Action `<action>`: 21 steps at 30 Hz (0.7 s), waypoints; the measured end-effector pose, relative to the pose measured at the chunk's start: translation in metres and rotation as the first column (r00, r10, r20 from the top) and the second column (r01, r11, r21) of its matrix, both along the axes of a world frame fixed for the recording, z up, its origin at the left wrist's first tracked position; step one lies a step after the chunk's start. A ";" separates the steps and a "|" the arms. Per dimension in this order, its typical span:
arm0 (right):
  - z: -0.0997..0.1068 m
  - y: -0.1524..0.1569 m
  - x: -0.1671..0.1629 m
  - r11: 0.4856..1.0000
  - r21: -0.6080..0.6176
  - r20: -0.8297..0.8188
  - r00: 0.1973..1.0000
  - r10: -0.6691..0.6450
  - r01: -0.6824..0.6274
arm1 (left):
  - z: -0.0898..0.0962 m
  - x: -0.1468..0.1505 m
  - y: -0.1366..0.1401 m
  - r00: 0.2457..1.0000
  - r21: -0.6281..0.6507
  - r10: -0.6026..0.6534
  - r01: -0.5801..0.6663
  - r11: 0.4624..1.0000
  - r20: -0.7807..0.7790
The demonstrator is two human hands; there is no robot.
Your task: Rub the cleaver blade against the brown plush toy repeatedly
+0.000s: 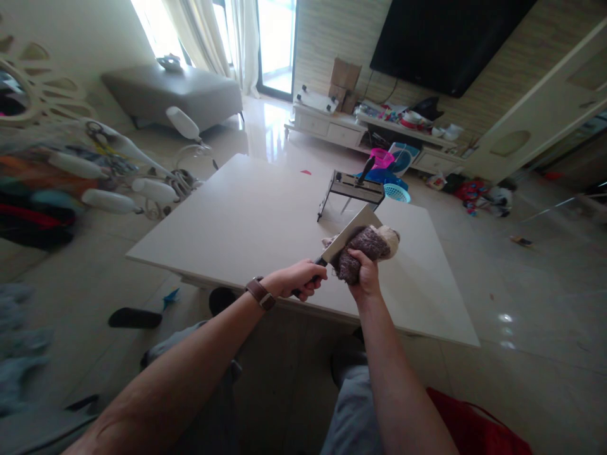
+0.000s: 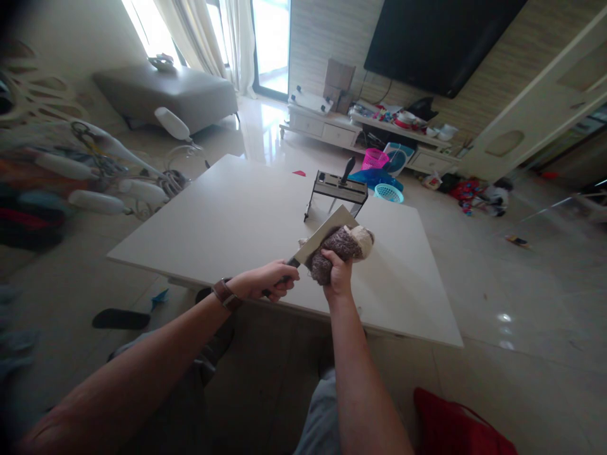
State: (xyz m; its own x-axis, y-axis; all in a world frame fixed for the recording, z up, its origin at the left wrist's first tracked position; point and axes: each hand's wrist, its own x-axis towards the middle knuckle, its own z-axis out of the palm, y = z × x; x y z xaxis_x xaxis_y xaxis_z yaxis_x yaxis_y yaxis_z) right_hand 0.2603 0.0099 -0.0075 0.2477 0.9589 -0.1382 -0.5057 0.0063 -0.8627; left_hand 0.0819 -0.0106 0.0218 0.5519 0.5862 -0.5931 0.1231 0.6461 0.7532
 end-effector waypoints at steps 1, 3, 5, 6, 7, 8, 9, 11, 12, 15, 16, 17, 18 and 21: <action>0.001 -0.001 -0.003 1.000 -0.012 -0.014 1.000 -0.017 0.017 | -0.001 -0.001 0.000 1.000 0.001 0.003 -0.003 1.000 -0.003; 0.001 -0.003 -0.007 0.999 -0.030 -0.029 0.999 -0.023 0.022 | -0.003 -0.004 0.000 1.000 0.003 0.002 -0.002 1.000 -0.010; 0.001 -0.005 -0.011 0.999 -0.048 -0.028 0.999 -0.020 0.018 | -0.004 -0.007 0.001 1.000 0.007 0.001 -0.001 1.000 -0.020; 0.001 -0.005 -0.012 0.998 -0.056 -0.025 1.000 -0.018 0.017 | -0.005 -0.007 0.001 1.000 0.008 0.004 -0.004 1.000 -0.026; 0.000 -0.005 -0.013 0.998 -0.063 -0.023 1.000 -0.017 0.016 | -0.004 -0.007 0.001 1.000 0.007 0.011 -0.011 1.000 -0.029; 0.000 -0.005 -0.014 0.997 -0.069 -0.023 1.000 -0.017 0.015 | -0.004 -0.007 0.001 0.999 0.005 0.022 -0.021 1.000 -0.031; 0.000 -0.004 -0.015 0.997 -0.076 -0.025 1.000 -0.018 0.016 | -0.003 -0.006 0.001 0.999 0.004 0.035 -0.035 0.999 -0.030; -0.001 -0.003 -0.017 0.996 -0.091 -0.032 0.999 -0.019 0.016 | -0.003 -0.003 0.001 0.997 0.014 0.067 -0.067 0.998 -0.023; -0.002 -0.003 -0.018 0.995 -0.098 -0.035 0.999 -0.022 0.019 | -0.003 -0.001 0.001 0.997 0.021 0.080 -0.080 0.997 -0.020; -0.002 -0.002 -0.020 0.993 -0.111 -0.043 0.999 -0.030 0.025 | -0.004 0.003 0.002 0.995 0.030 0.103 -0.102 0.994 -0.018; -0.001 -0.003 -0.020 0.993 -0.111 -0.046 0.998 -0.030 0.025 | -0.004 0.004 0.002 0.994 0.026 0.106 -0.105 0.994 -0.022; -0.001 -0.003 -0.020 0.993 -0.113 -0.047 0.998 -0.029 0.024 | -0.004 0.004 0.002 0.994 0.017 0.105 -0.105 0.994 -0.024; 0.000 -0.005 -0.019 0.993 -0.117 -0.043 0.999 -0.027 0.022 | -0.004 0.004 0.002 0.994 0.006 0.104 -0.104 0.995 -0.029; 0.005 -0.008 -0.017 0.991 -0.135 -0.009 1.000 0.005 -0.006 | -0.001 0.002 0.003 0.995 -0.032 0.093 -0.094 0.995 -0.032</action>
